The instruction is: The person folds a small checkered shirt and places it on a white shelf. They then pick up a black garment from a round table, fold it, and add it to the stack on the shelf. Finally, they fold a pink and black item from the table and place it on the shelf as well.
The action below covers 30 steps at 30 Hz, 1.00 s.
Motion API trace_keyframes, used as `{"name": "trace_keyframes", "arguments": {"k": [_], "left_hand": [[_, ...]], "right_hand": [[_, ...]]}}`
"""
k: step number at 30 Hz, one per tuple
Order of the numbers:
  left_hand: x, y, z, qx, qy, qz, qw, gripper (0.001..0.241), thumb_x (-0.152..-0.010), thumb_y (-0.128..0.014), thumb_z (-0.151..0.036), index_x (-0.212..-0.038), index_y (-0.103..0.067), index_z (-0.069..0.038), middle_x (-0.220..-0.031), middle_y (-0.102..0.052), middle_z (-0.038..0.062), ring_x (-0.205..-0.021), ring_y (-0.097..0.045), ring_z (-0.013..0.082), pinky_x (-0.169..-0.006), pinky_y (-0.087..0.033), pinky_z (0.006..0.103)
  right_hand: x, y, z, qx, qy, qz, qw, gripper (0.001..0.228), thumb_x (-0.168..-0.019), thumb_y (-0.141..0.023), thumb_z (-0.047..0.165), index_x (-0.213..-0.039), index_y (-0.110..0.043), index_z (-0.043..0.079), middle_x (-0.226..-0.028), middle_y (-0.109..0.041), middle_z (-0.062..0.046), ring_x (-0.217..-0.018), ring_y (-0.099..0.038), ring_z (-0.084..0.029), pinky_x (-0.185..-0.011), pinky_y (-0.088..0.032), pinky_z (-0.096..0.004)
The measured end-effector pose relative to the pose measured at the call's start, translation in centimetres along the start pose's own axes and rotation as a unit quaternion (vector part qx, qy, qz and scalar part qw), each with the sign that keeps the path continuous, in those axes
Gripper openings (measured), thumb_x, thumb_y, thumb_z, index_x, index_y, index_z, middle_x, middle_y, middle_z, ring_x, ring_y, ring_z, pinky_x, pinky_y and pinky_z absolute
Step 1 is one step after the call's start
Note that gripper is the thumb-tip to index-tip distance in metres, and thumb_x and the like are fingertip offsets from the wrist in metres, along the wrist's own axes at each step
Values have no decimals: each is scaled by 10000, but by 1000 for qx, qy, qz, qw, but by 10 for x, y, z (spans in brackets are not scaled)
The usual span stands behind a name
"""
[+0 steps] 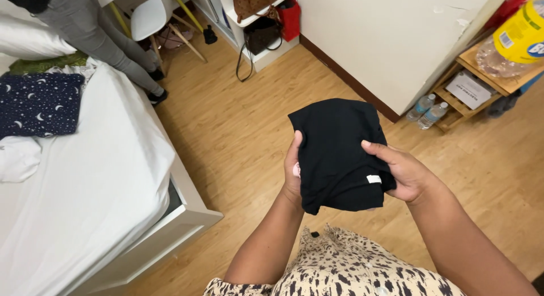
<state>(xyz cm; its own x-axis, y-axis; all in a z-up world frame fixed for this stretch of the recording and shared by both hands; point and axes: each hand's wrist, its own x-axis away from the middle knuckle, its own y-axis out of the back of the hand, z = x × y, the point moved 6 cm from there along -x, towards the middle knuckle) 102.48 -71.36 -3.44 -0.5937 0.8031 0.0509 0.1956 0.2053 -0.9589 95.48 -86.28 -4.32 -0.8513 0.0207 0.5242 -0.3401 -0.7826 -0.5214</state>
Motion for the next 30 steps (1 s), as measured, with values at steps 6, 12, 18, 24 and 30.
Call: {"name": "trace_keyframes", "arguments": {"k": [6, 12, 18, 24, 30], "left_hand": [[-13, 5, -26, -22, -7, -4, 1000, 760, -1048, -512, -566, -1537, -456, 14, -1471, -561, 214, -1322, -578, 337, -1159, -456, 465], [-26, 16, -41, -50, -2, -60, 997, 766, -1003, -534, -577, -1516, -479, -10, -1446, -566, 212, -1282, -588, 340, -1114, -474, 462], [-48, 31, -51, -96, 2, -135, 986, 763, -978, -542, -571, -1519, -482, -35, -1460, -570, 190, -1302, -580, 329, -1114, -472, 457], [-83, 27, -56, -59, 35, -57, 996, 752, -1033, -508, -569, -1552, -433, -30, -1475, -545, 216, -1330, -564, 348, -1138, -460, 480], [-125, 21, -57, -61, 45, -106, 991, 683, -1030, -487, -526, -1513, -466, -42, -1450, -572, 216, -1304, -588, 355, -1100, -495, 483]], "right_hand": [[-27, -11, 8, 6, 4, 1, 1000, 564, -933, -621, 279, -1416, -527, 4, -1277, -687, -167, -1083, -706, -264, -910, -585, -400], [-46, -14, 14, 10, 18, -4, 1000, 541, -932, -630, 256, -1420, -531, 43, -1269, -690, -141, -1075, -697, -245, -875, -588, -389], [-69, -1, 31, 0, 12, 21, 1000, 531, -933, -636, 240, -1409, -542, 24, -1264, -693, -142, -1089, -695, -263, -904, -580, -406], [-90, -2, 82, 27, 39, 39, 998, 565, -910, -631, 195, -1440, -515, 39, -1291, -682, -132, -1130, -686, -260, -946, -567, -417], [-120, 24, 130, 31, 34, 60, 997, 572, -918, -650, 187, -1453, -518, 32, -1281, -680, -145, -1123, -675, -267, -927, -564, -417]]}}
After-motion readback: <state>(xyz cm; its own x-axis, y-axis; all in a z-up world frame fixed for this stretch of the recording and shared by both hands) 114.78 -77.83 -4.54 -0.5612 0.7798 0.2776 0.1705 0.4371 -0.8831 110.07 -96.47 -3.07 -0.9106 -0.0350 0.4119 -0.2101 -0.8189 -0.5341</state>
